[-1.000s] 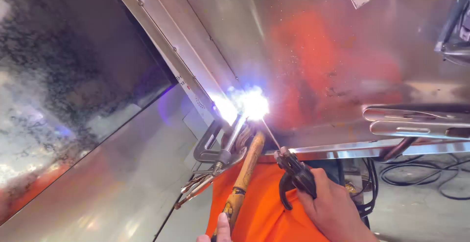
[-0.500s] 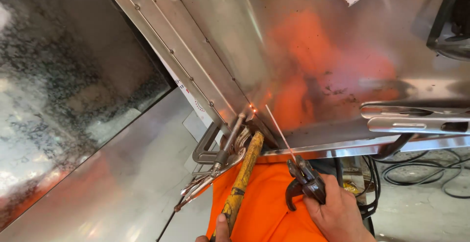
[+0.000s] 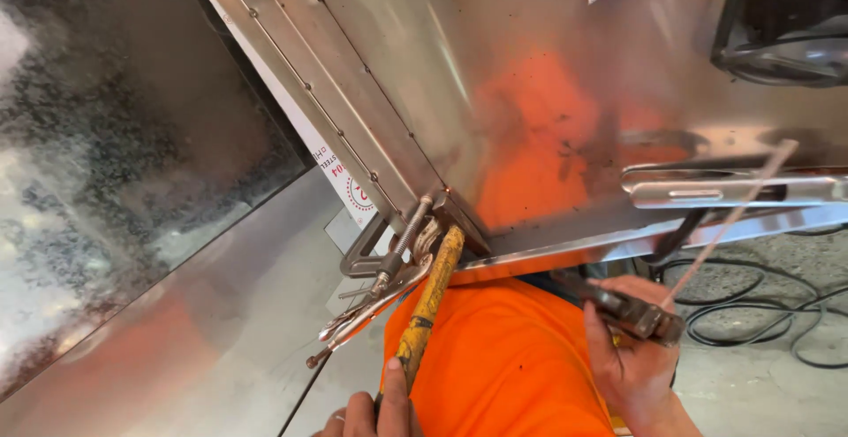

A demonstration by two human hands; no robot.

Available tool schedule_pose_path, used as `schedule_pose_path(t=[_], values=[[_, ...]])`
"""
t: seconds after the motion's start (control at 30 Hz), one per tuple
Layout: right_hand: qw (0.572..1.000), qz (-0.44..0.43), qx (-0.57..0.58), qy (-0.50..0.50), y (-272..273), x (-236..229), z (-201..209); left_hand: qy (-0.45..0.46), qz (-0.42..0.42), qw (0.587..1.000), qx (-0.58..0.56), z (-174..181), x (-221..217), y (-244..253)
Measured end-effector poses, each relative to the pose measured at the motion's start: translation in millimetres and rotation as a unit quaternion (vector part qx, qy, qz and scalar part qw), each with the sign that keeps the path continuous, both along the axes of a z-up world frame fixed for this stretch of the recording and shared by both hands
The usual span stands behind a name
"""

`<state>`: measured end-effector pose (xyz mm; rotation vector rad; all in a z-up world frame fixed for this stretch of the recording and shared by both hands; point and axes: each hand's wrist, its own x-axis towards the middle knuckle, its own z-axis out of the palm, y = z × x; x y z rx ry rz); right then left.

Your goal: The person is fabricating a metal structure by clamping pieces together, hammering for alignment, spot welding, and fitting metal components.

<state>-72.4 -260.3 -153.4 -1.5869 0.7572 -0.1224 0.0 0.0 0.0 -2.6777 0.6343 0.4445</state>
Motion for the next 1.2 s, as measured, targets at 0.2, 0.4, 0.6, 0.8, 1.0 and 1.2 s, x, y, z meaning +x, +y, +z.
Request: schedule_pose_path(t=[0.2, 0.4, 0.6, 0.8, 1.0, 1.2], values=[[0.998, -0.002, -0.063, -0.025, -14, 12, -2, 0.066, -0.050, 0.995, 0.046, 44, 70, -76], [0.998, -0.055, -0.014, -0.035, -15, -2, -18, 0.144, -0.005, 0.989, 0.041, 60, 81, -82], [0.978, -0.035, -0.204, -0.011, -2, -4, -13, 0.191, 0.015, 0.980, 0.055, 80, 105, -75], [0.986, -0.111, -0.102, -0.076, 27, -11, -21, 0.127, -0.117, 0.984, -0.043, 100, 119, -50], [0.983, -0.120, -0.131, -0.052, 40, -16, -32, 0.035, -0.175, 0.980, -0.086, 111, 134, -40], [0.973, -0.132, -0.168, -0.085, 44, -14, -44, 0.026, -0.148, 0.976, -0.156, 85, 145, -18]])
